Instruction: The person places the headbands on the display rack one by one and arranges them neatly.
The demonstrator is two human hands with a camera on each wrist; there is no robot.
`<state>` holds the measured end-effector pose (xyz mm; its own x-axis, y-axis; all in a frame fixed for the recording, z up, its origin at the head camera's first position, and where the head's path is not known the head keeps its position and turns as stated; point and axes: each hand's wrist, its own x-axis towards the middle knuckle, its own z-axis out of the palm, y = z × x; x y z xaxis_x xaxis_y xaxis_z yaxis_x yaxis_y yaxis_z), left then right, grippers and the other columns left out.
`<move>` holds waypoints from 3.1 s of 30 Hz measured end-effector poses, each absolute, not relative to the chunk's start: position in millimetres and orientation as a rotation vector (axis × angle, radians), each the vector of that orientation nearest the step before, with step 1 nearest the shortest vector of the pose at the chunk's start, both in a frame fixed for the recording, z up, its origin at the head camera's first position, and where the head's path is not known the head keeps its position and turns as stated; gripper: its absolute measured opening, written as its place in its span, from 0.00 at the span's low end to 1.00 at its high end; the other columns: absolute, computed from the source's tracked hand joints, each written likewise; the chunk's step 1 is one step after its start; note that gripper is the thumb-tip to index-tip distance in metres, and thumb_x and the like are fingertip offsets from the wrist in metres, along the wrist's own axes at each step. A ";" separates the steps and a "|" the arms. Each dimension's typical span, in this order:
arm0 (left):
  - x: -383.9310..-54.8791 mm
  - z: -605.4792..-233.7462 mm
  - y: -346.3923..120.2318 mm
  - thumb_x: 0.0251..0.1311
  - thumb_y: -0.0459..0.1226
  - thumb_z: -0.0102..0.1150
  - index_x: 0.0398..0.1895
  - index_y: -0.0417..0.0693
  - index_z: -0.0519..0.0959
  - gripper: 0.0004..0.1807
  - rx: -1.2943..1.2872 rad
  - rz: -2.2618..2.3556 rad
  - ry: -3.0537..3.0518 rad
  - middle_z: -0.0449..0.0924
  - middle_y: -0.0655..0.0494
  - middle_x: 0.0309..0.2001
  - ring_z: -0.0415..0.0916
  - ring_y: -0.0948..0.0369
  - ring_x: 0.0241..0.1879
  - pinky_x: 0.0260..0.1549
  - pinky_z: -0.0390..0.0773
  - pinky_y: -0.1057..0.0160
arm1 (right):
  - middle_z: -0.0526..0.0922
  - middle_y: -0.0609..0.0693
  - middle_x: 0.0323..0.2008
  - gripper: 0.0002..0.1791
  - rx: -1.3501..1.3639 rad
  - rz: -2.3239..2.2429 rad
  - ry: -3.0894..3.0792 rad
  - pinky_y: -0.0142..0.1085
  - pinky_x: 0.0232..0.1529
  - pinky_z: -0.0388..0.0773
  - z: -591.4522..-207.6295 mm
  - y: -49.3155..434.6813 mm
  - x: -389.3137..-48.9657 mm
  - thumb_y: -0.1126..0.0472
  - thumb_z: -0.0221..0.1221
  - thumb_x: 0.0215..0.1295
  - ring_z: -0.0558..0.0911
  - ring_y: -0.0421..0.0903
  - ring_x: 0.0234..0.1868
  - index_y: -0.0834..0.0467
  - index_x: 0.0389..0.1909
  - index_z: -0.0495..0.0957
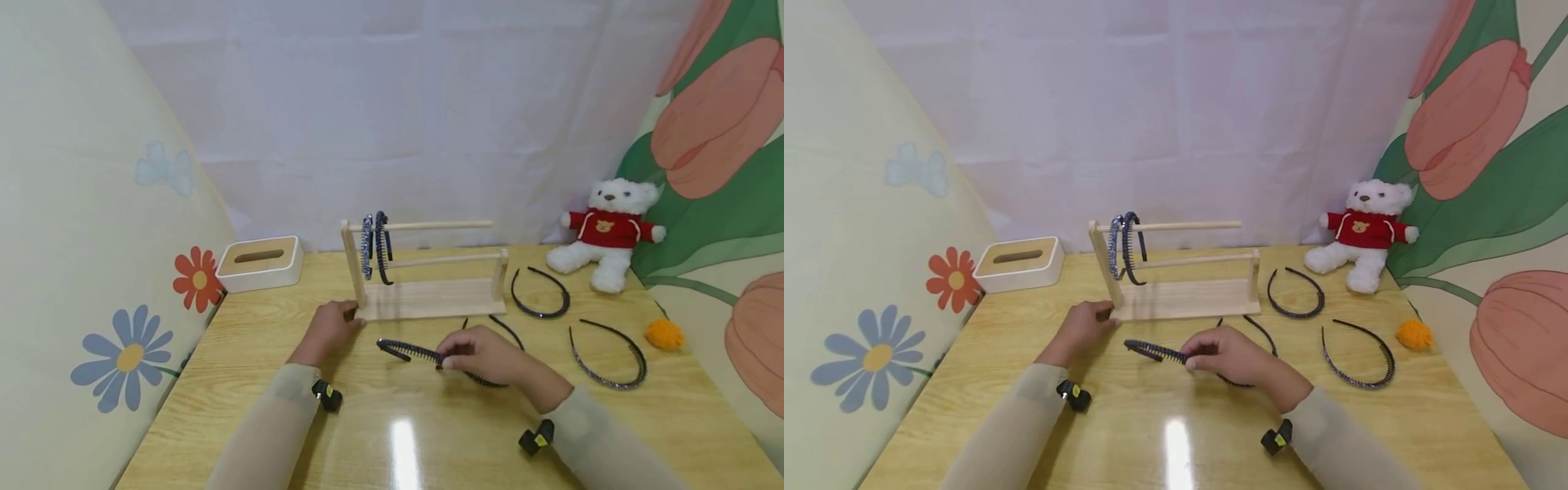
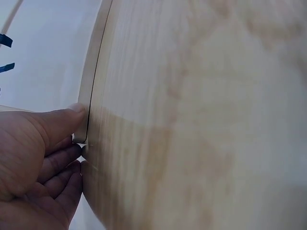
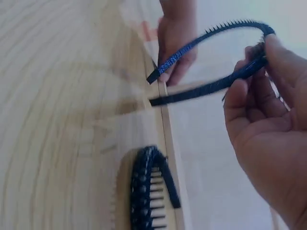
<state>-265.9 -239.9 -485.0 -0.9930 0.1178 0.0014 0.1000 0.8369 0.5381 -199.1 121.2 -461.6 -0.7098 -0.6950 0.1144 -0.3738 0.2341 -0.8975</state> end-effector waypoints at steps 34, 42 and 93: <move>-268.9 -490.5 -243.7 0.74 0.38 0.69 0.73 0.39 0.80 0.27 0.216 0.831 3.001 0.85 0.35 0.65 0.81 0.39 0.67 0.68 0.80 0.39 | 0.90 0.50 0.40 0.07 -0.907 -2.832 1.369 0.28 0.48 0.86 -377.2 225.1 -261.9 0.71 0.63 0.77 0.88 0.42 0.42 0.60 0.45 0.89; -268.8 -491.8 -243.2 0.74 0.38 0.70 0.72 0.39 0.81 0.26 0.223 0.861 2.993 0.86 0.36 0.63 0.82 0.41 0.65 0.65 0.82 0.40 | 0.89 0.46 0.37 0.04 -0.780 -2.802 1.391 0.28 0.47 0.85 -388.5 198.4 -279.2 0.69 0.70 0.72 0.87 0.40 0.39 0.57 0.42 0.88; -265.9 -487.0 -239.4 0.74 0.38 0.69 0.74 0.39 0.79 0.28 0.174 0.870 2.975 0.84 0.35 0.66 0.79 0.39 0.69 0.70 0.79 0.40 | 0.86 0.46 0.42 0.15 -0.422 -2.230 2.137 0.31 0.45 0.82 -400.8 37.8 -287.3 0.60 0.71 0.75 0.82 0.43 0.44 0.63 0.56 0.86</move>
<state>-265.9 -239.4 -487.0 -0.9930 0.1181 -0.0041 0.0972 0.8367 0.5390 -287.3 37.8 -400.8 -0.9631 -0.2030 0.1767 -0.1679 -0.0598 -0.9840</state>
